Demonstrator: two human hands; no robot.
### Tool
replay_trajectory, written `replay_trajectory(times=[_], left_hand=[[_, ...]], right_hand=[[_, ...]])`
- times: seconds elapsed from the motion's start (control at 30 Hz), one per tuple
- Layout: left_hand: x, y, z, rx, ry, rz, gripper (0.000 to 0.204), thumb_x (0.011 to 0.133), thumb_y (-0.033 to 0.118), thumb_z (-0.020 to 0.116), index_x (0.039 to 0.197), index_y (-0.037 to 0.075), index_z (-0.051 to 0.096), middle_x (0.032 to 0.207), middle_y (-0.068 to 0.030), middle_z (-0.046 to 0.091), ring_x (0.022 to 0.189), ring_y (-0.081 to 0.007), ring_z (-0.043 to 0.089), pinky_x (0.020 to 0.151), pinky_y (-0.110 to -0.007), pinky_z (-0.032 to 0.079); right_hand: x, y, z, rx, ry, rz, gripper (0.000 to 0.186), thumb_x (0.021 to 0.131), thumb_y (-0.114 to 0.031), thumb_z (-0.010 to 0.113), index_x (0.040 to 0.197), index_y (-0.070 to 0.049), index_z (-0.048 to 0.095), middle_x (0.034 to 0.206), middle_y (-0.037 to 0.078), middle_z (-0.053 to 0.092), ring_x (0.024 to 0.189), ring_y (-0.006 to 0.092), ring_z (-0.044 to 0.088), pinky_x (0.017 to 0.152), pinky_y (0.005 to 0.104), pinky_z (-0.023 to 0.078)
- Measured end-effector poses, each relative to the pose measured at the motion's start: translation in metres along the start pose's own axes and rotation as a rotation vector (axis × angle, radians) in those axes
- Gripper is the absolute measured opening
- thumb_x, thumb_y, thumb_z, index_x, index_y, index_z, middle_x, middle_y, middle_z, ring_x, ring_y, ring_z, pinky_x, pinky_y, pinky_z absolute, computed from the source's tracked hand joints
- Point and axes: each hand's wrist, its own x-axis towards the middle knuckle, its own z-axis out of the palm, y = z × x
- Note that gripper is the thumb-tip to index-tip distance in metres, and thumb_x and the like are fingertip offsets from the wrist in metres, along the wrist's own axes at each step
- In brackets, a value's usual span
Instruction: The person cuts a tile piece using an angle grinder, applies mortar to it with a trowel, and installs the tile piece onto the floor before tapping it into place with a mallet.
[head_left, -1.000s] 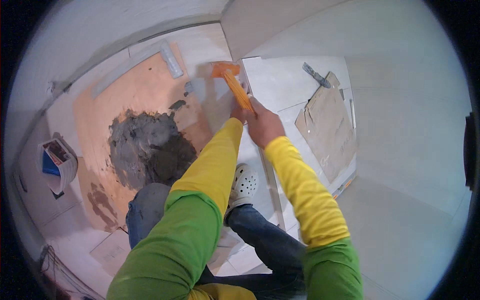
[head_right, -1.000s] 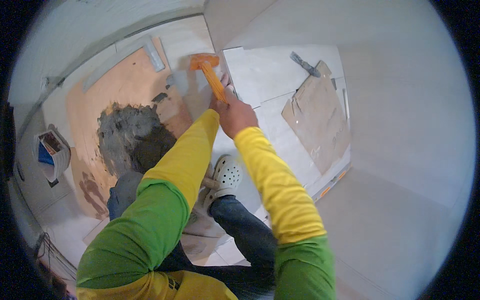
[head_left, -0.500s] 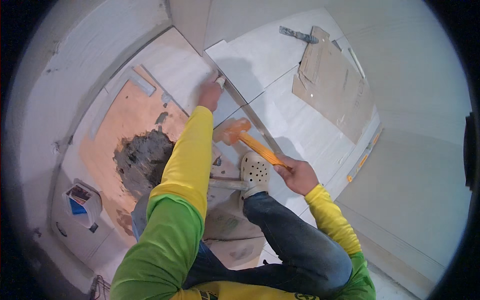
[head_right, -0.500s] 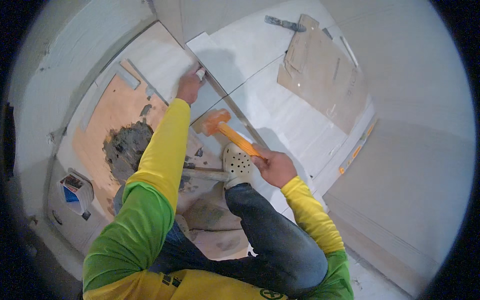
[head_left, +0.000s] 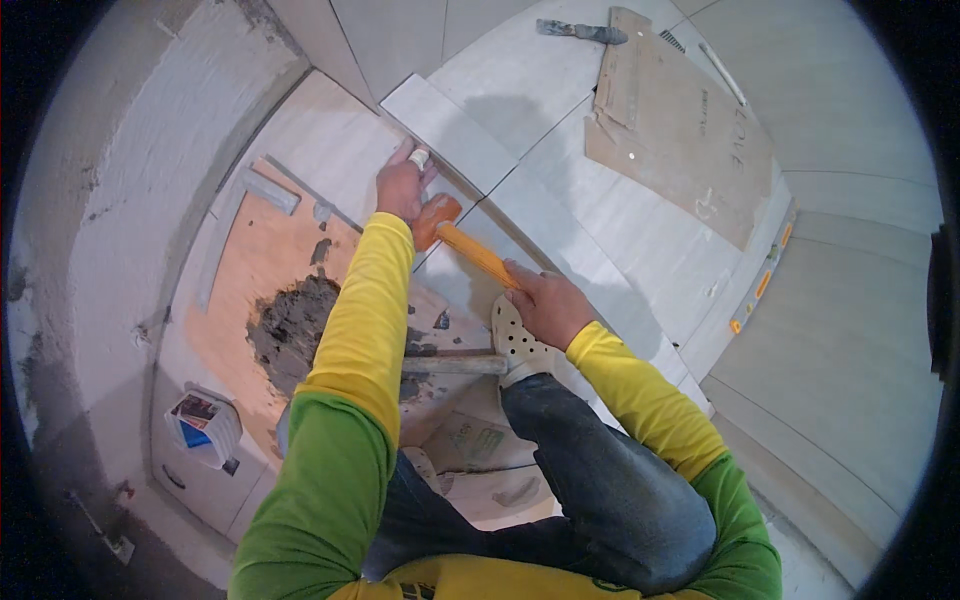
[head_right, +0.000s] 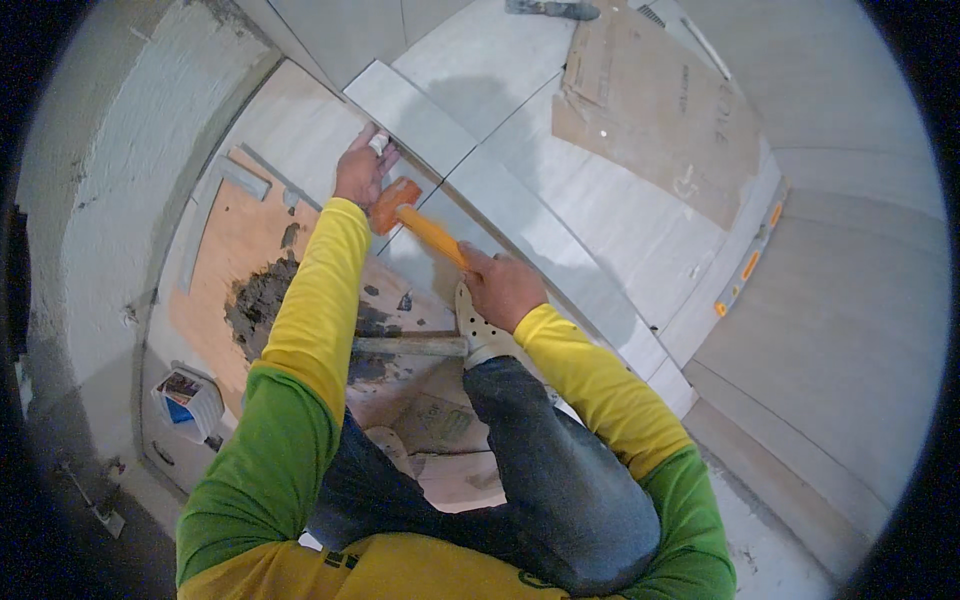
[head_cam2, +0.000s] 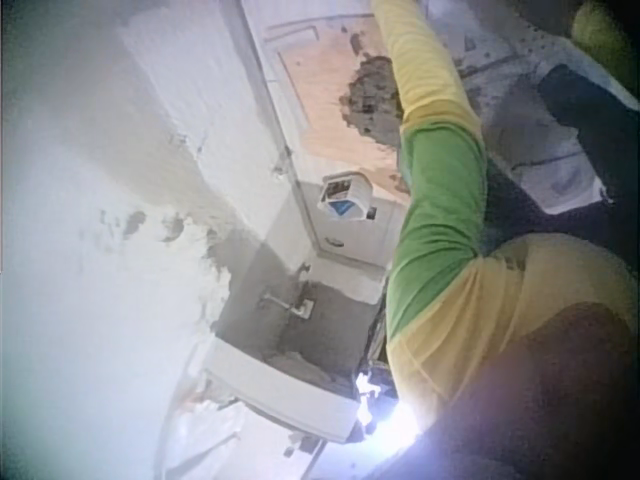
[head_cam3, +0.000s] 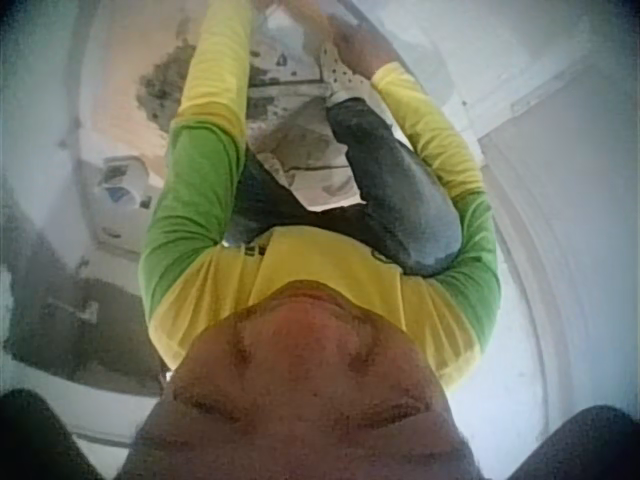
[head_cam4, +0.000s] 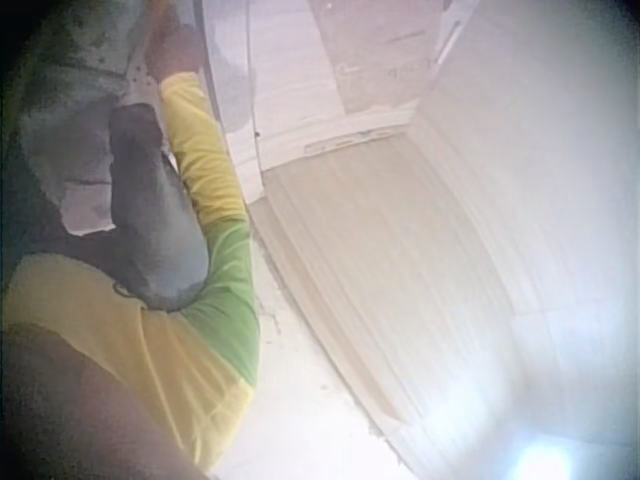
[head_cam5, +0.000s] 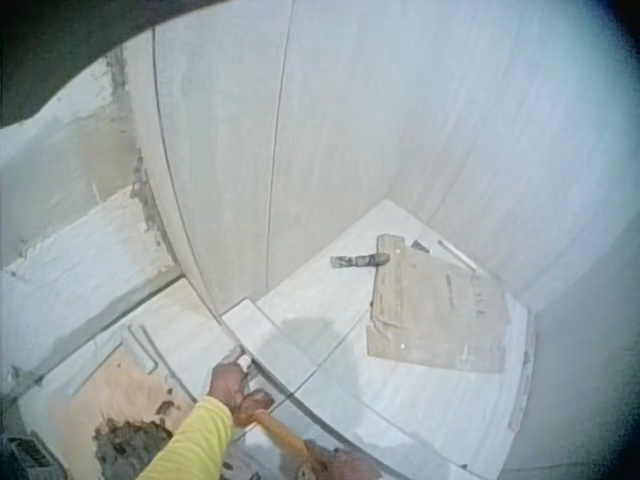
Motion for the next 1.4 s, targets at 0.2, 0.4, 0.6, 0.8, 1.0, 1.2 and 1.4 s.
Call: replay_trajectory(times=[0.2, 0.4, 0.6, 0.8, 1.0, 1.2, 1.4], left_hand=[[0.006, -0.003, -0.003, -0.058, 0.0, 0.026, 0.053, 0.095, 0.01, 0.056, 0.144, 0.0, 0.036, 0.126, -0.0084, 0.054, 0.106, -0.0207, 0.056, 0.097, -0.035, 0.048], [0.012, -0.004, -0.009, -0.01, -0.029, 0.024, 0.054, 0.097, 0.007, 0.049, 0.147, 0.004, 0.029, 0.126, -0.0092, 0.055, 0.105, -0.0237, 0.056, 0.094, -0.033, 0.05], [0.017, 0.012, -0.016, -0.03, -0.077, -0.038, 0.052, 0.09, -0.002, 0.047, 0.141, -0.001, 0.039, 0.119, -0.0098, 0.058, 0.101, -0.02, 0.058, 0.088, -0.031, 0.051], [0.031, 0.046, -0.031, 0.559, -0.293, 0.159, 0.059, 0.088, -0.006, 0.034, 0.145, 0.007, 0.033, 0.138, -0.0078, 0.046, 0.12, -0.0217, 0.051, 0.094, -0.032, 0.047], [0.037, 0.057, -0.031, 0.4, -0.263, -0.059, 0.073, 0.078, -0.011, 0.029, 0.148, 0.008, 0.03, 0.147, -0.0065, 0.04, 0.129, -0.0188, 0.043, 0.103, -0.034, 0.037], [0.046, 0.063, -0.045, 0.418, -0.314, -0.017, 0.071, 0.079, -0.011, 0.029, 0.149, 0.002, 0.027, 0.147, -0.0089, 0.042, 0.131, -0.0171, 0.044, 0.095, -0.028, 0.039], [0.04, 0.058, -0.037, 0.39, -0.284, -0.01, 0.071, 0.078, -0.013, 0.03, 0.148, -0.002, 0.027, 0.147, -0.0117, 0.041, 0.133, -0.0197, 0.042, 0.096, -0.025, 0.038]], right_hand=[[-0.001, 0.006, 0.004, 0.015, 0.095, 0.016, 0.043, 0.093, -0.032, 0.054, 0.133, -0.018, 0.053, 0.082, 0.024, 0.063, 0.078, 0.0413, 0.063, 0.071, 0.0497, 0.051], [-0.001, -0.003, 0.001, -0.01, 0.058, 0.077, 0.045, 0.093, -0.032, 0.053, 0.136, -0.019, 0.049, 0.083, 0.023, 0.062, 0.08, 0.0411, 0.063, 0.072, 0.0493, 0.051], [0.004, 0.005, 0.002, -0.022, 0.058, 0.028, 0.046, 0.093, -0.032, 0.052, 0.138, -0.022, 0.046, 0.088, 0.023, 0.062, 0.081, 0.0401, 0.063, 0.074, 0.0484, 0.051], [0.022, -0.009, 0.01, 0.018, -0.029, -0.044, 0.045, 0.094, -0.03, 0.051, 0.137, -0.021, 0.047, 0.088, 0.022, 0.062, 0.084, 0.0392, 0.063, 0.076, 0.0487, 0.051], [0.044, -0.006, 0.013, 0.139, -0.015, 0.053, 0.044, 0.093, -0.028, 0.051, 0.136, -0.019, 0.048, 0.093, 0.022, 0.062, 0.083, 0.0394, 0.063, 0.076, 0.0491, 0.051], [0.046, -0.011, 0.015, 0.163, 0.016, -0.04, 0.046, 0.093, -0.029, 0.053, 0.137, -0.018, 0.048, 0.092, 0.024, 0.062, 0.084, 0.0409, 0.062, 0.077, 0.0498, 0.051], [0.05, 0.003, 0.02, 0.163, 0.076, -0.096, 0.047, 0.091, -0.026, 0.059, 0.136, -0.016, 0.05, 0.082, 0.024, 0.061, 0.079, 0.0405, 0.061, 0.074, 0.0472, 0.049]])
